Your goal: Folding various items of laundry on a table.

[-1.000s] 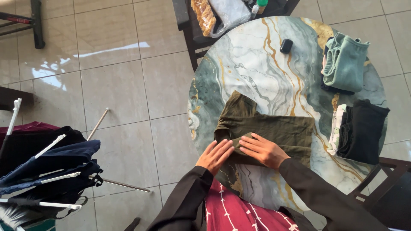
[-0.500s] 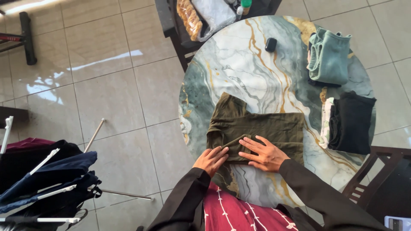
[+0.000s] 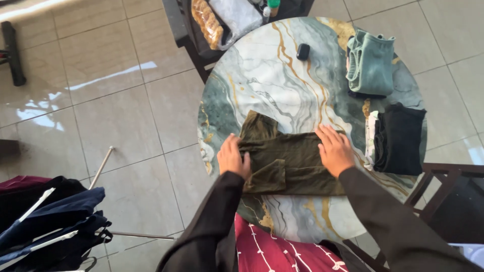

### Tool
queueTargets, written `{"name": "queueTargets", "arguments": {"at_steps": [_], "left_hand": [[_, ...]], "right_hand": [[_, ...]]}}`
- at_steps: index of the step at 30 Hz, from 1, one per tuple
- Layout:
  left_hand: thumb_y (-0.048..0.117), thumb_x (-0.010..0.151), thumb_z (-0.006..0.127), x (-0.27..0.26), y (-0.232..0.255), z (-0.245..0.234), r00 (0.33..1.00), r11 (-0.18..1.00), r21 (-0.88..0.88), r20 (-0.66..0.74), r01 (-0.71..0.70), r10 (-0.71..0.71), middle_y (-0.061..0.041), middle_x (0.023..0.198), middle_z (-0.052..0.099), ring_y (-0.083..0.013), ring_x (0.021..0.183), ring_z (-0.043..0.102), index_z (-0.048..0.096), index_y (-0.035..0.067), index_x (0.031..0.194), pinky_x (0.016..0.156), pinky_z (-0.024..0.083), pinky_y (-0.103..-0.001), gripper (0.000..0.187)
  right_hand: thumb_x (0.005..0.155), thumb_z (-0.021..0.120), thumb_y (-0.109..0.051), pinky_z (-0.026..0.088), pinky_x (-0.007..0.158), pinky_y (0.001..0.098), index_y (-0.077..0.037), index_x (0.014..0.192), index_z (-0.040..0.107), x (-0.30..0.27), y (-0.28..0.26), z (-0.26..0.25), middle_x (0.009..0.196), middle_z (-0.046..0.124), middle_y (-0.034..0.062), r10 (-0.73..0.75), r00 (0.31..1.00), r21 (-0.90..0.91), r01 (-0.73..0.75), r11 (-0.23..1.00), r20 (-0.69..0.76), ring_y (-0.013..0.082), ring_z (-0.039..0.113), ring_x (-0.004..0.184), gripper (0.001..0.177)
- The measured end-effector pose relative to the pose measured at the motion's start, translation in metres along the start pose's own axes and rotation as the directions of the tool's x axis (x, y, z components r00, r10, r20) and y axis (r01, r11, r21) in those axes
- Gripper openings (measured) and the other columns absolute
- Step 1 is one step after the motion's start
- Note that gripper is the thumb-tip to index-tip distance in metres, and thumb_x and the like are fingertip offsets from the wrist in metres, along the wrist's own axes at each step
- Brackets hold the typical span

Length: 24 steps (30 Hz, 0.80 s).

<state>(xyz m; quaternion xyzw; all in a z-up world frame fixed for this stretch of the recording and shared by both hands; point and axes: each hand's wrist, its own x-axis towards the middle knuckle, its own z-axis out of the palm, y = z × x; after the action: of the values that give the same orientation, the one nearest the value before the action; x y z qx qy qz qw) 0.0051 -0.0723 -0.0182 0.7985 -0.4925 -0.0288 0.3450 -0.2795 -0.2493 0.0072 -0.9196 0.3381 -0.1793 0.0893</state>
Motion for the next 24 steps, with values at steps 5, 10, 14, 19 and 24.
{"name": "queueTargets", "arguments": {"at_steps": [5,10,14,19,24], "left_hand": [[0.022,0.071,0.086,0.046,-0.027,0.048,0.866,0.905,0.028,0.280,0.424,-0.414,-0.013,0.118,0.069,-0.0334,0.111,0.065,0.055,0.010,0.127,0.092,0.052,-0.044,0.066],[0.019,0.063,0.090,0.070,-0.040,0.046,0.749,0.812,0.011,0.380,0.584,-0.543,-0.006,0.104,0.077,-0.0254,0.099,0.072,0.069,0.013,0.110,0.087,0.056,-0.038,0.052],[0.016,0.065,0.086,0.061,-0.056,0.035,0.772,0.866,-0.090,0.505,0.492,-0.386,-0.006,0.101,0.078,-0.0239,0.093,0.075,0.076,0.018,0.100,0.087,0.058,-0.036,0.037],[0.012,0.065,0.086,0.020,-0.053,0.006,0.927,0.989,-0.126,0.375,0.077,-0.025,-0.007,0.089,0.074,-0.0306,0.095,0.068,0.074,0.010,0.080,0.081,0.055,-0.040,0.019],[0.000,0.061,0.073,-0.024,-0.039,-0.024,0.926,0.934,-0.322,0.281,-0.156,0.251,-0.002,0.102,0.073,-0.0255,0.101,0.067,0.071,0.011,0.085,0.091,0.046,-0.043,0.026]], "right_hand": [[0.083,0.075,-0.016,0.040,0.101,0.0442,-0.016,0.134,0.065,0.030,0.021,-0.010,0.127,0.063,0.0045,0.072,0.967,-0.035,-0.065,0.997,0.243,0.0259,0.057,0.119,0.053],[0.070,0.083,-0.019,0.039,0.097,0.0427,-0.018,0.090,0.067,0.033,0.029,-0.015,0.101,0.064,0.0001,0.023,0.971,-0.078,-0.005,0.997,0.236,0.0260,0.060,0.109,0.026],[0.074,0.080,-0.013,0.037,0.102,0.0447,-0.014,0.095,0.062,0.019,0.028,-0.028,0.085,0.065,-0.0050,0.076,0.969,0.102,-0.102,0.989,0.234,0.0188,0.065,0.092,0.028],[0.070,0.078,-0.006,0.040,0.095,0.0397,-0.017,0.108,0.070,-0.020,0.012,-0.054,0.086,0.065,-0.0055,0.092,0.986,0.167,-0.114,0.979,0.136,0.0197,0.063,0.088,0.041],[0.059,0.080,-0.006,0.045,0.089,0.0398,-0.023,0.109,0.076,-0.057,-0.007,-0.060,0.083,0.061,-0.0029,-0.027,0.994,0.024,0.024,0.999,0.107,0.0222,0.062,0.089,0.053]]}}
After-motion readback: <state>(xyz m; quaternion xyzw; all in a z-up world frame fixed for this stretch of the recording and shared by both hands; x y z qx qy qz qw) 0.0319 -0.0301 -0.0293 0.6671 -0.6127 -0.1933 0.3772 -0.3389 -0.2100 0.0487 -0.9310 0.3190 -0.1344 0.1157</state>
